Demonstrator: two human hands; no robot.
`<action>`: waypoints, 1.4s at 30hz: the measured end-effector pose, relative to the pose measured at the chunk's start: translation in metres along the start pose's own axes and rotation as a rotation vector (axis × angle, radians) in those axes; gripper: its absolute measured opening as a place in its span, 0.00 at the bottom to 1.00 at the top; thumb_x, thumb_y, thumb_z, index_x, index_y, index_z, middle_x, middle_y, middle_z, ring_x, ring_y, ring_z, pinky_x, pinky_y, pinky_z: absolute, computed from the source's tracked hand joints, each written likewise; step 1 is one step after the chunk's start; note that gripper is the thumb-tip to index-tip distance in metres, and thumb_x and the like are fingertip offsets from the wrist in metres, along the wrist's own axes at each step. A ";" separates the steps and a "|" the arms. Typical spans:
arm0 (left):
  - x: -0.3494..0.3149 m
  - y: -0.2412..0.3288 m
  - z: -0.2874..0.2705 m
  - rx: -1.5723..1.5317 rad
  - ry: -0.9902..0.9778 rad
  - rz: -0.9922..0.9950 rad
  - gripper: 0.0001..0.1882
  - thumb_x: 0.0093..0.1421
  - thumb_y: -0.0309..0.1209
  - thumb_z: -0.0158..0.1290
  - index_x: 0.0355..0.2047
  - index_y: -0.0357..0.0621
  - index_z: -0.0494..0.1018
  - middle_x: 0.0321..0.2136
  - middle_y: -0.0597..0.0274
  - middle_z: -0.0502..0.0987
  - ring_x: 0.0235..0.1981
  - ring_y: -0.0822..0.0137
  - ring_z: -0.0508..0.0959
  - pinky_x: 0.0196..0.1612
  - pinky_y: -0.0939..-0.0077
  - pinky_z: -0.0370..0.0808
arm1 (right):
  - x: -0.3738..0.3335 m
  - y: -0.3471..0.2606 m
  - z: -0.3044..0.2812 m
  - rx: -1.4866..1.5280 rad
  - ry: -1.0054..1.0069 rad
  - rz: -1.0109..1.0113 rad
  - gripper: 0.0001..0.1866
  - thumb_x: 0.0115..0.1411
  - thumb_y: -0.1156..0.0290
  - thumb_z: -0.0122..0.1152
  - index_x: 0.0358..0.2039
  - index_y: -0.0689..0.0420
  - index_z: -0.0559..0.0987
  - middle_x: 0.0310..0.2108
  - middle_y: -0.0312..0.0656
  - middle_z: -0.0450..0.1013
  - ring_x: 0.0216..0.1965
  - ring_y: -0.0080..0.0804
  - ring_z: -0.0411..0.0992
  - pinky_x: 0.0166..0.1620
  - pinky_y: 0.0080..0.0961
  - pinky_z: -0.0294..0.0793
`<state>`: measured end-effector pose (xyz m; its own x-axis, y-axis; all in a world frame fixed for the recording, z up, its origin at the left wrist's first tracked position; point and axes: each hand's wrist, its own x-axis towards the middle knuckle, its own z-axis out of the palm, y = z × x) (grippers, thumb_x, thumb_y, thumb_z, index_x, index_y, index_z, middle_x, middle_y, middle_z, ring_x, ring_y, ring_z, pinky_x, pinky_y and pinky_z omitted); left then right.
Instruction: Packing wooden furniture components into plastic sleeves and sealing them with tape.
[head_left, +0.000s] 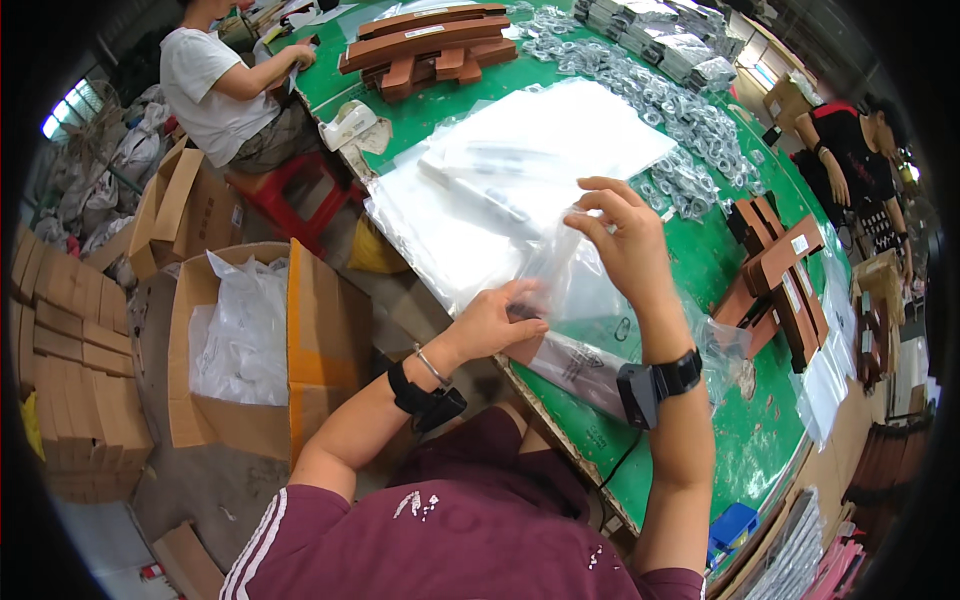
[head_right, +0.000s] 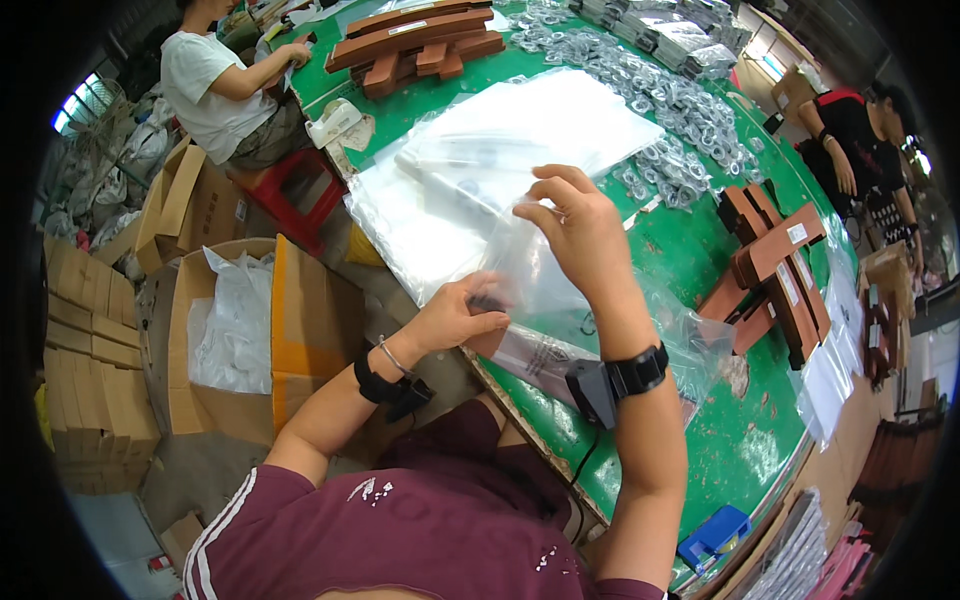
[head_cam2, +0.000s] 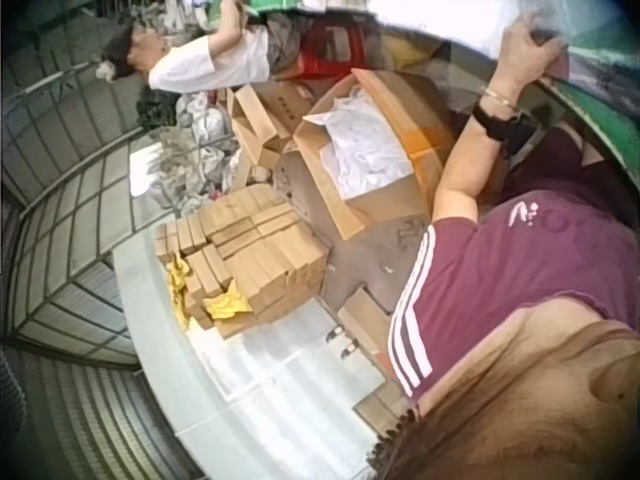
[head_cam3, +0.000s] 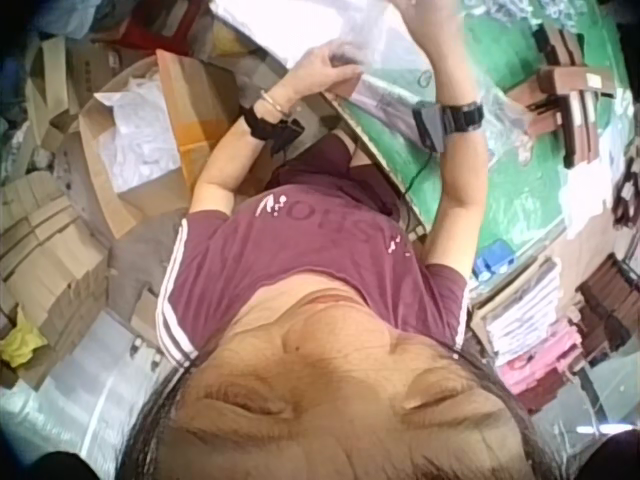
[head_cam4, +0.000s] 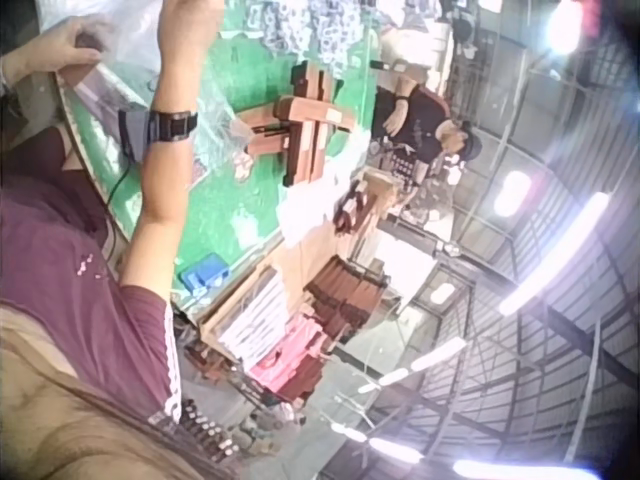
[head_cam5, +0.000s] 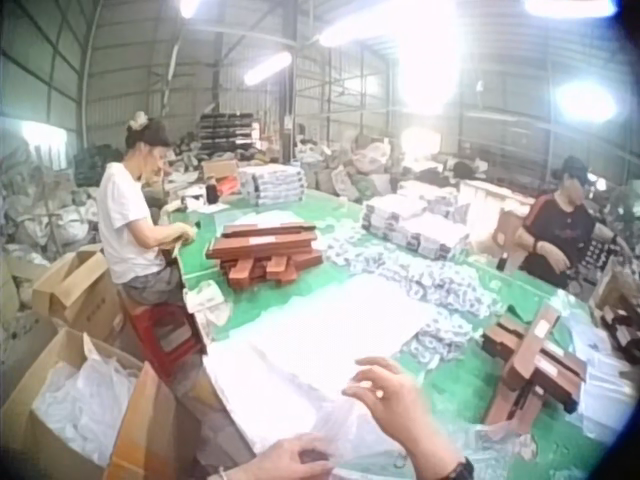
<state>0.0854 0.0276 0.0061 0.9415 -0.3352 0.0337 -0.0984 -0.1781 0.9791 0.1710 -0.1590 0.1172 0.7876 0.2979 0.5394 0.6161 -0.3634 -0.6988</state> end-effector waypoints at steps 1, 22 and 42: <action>-0.001 0.005 0.001 -0.059 0.006 -0.032 0.29 0.57 0.34 0.62 0.58 0.40 0.68 0.41 0.56 0.81 0.43 0.70 0.79 0.48 0.73 0.76 | 0.000 -0.004 -0.009 -0.236 -0.021 0.000 0.11 0.57 0.65 0.67 0.30 0.60 0.80 0.30 0.42 0.78 0.28 0.37 0.76 0.34 0.28 0.75; -0.001 -0.005 0.003 -0.073 -0.088 -0.061 0.19 0.57 0.35 0.61 0.47 0.39 0.77 0.38 0.62 0.81 0.39 0.73 0.78 0.46 0.75 0.74 | 0.030 -0.006 -0.027 0.325 -0.274 0.160 0.21 0.58 0.67 0.67 0.52 0.56 0.79 0.63 0.45 0.67 0.60 0.37 0.69 0.55 0.33 0.70; -0.002 -0.005 0.004 -0.062 -0.040 -0.074 0.14 0.60 0.33 0.60 0.42 0.37 0.79 0.33 0.62 0.82 0.35 0.74 0.79 0.41 0.76 0.76 | -0.009 0.020 -0.005 0.205 -0.214 0.358 0.24 0.48 0.57 0.76 0.37 0.61 0.78 0.31 0.41 0.74 0.33 0.27 0.70 0.37 0.24 0.71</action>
<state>0.0829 0.0256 0.0001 0.9319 -0.3596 -0.0464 -0.0075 -0.1472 0.9891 0.1760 -0.1735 0.1006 0.9167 0.3689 0.1537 0.2741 -0.3006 -0.9135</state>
